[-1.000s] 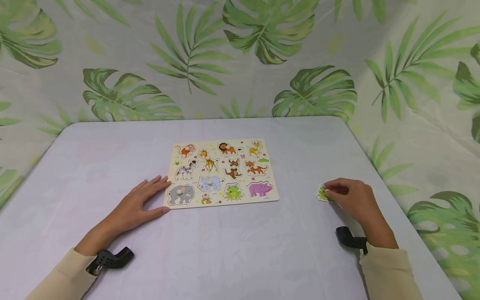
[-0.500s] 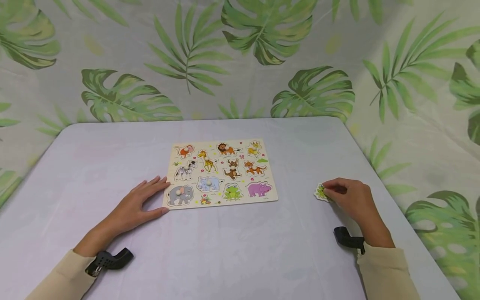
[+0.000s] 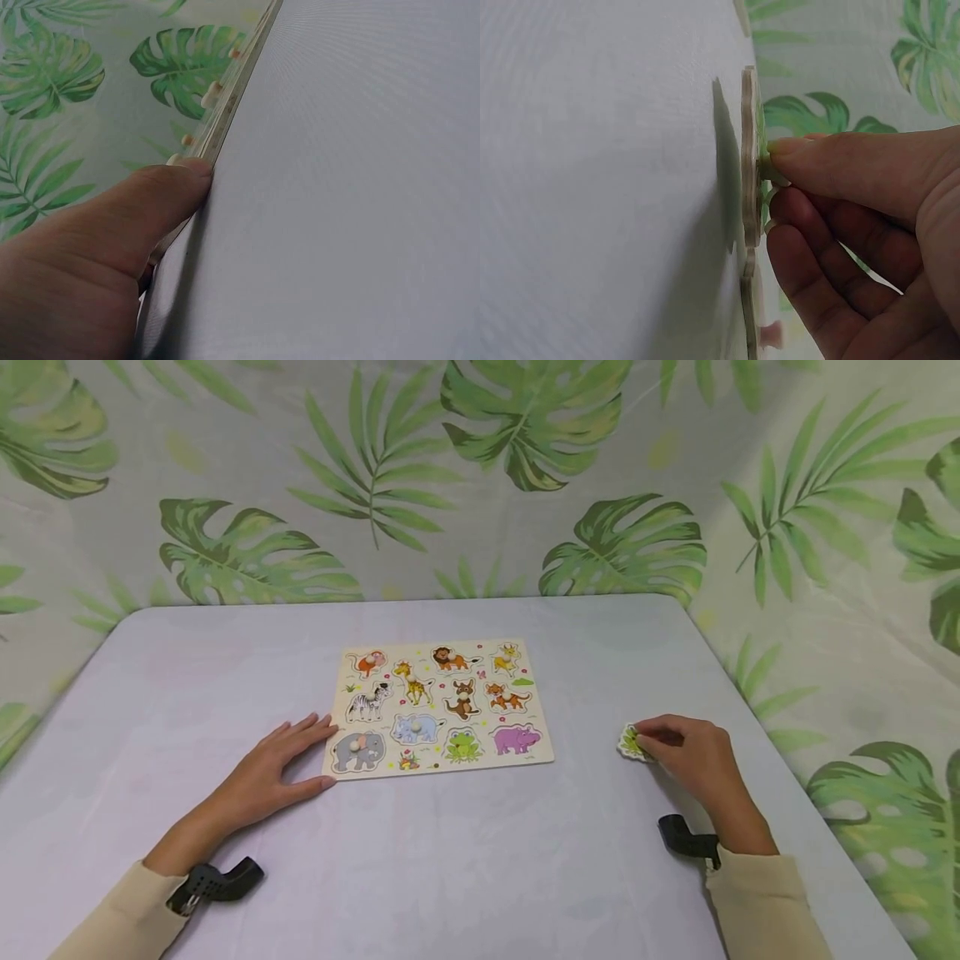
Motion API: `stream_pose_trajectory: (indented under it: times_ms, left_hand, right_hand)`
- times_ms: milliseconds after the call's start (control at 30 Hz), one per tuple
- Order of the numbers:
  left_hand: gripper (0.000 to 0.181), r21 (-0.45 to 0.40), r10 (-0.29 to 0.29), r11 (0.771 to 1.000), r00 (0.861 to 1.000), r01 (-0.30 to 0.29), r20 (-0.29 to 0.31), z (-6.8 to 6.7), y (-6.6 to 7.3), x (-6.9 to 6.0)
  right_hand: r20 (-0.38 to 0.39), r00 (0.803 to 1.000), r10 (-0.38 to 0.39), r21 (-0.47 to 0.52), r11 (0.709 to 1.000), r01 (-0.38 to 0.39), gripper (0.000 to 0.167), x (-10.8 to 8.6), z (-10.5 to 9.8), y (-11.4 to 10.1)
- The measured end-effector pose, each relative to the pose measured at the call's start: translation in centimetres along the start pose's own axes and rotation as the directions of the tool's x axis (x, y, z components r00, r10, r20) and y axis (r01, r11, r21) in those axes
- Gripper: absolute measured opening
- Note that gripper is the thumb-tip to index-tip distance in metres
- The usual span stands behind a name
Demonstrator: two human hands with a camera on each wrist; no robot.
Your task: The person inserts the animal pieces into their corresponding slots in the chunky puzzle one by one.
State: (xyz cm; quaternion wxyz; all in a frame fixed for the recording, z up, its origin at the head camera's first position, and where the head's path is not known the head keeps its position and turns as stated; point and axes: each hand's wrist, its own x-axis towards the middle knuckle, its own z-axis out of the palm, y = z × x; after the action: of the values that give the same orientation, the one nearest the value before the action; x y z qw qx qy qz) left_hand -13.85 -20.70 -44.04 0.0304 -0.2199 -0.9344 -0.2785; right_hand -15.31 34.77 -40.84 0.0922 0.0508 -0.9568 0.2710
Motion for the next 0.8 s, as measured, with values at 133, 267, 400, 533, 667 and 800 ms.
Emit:
stream_pose_trajectory:
  times_ms: [133,267,400,533,667,800]
  left_hand:
    - [0.073,-0.003,0.003,1.000,1.000,-0.003,-0.006,0.0,0.0,0.0]
    - [0.073,-0.003,0.000,1.000,1.000,0.000,-0.003,-0.1,0.1,0.0]
    - [0.073,0.003,-0.003,1.000,1.000,0.003,0.001,-0.2,0.1,-0.1]
    - [0.073,0.005,-0.004,1.000,1.000,0.004,0.002,-0.3,0.1,0.0]
    - [0.074,0.006,-0.012,1.000,1.000,0.012,0.006,-0.3,0.1,0.0]
    - [0.074,0.006,-0.012,1.000,1.000,0.012,0.005,-0.2,0.1,0.0]
  right_hand:
    - [0.001,1.000,-0.004,0.007,1.000,0.004,0.022,0.0,0.2,-0.3]
    - [0.009,1.000,0.011,0.034,0.999,-0.012,0.024,0.0,0.4,-0.8]
    - [0.004,1.000,0.001,0.051,0.999,-0.002,0.023,0.0,0.8,-1.3]
    - [-0.009,1.000,-0.028,0.055,0.998,0.029,0.021,0.0,1.2,-1.7]
    - [-0.013,0.998,-0.056,0.052,0.997,0.057,0.020,0.1,1.6,-2.1]
    - [-0.025,0.996,-0.081,0.050,0.995,0.082,0.018,0.2,1.9,-2.7]
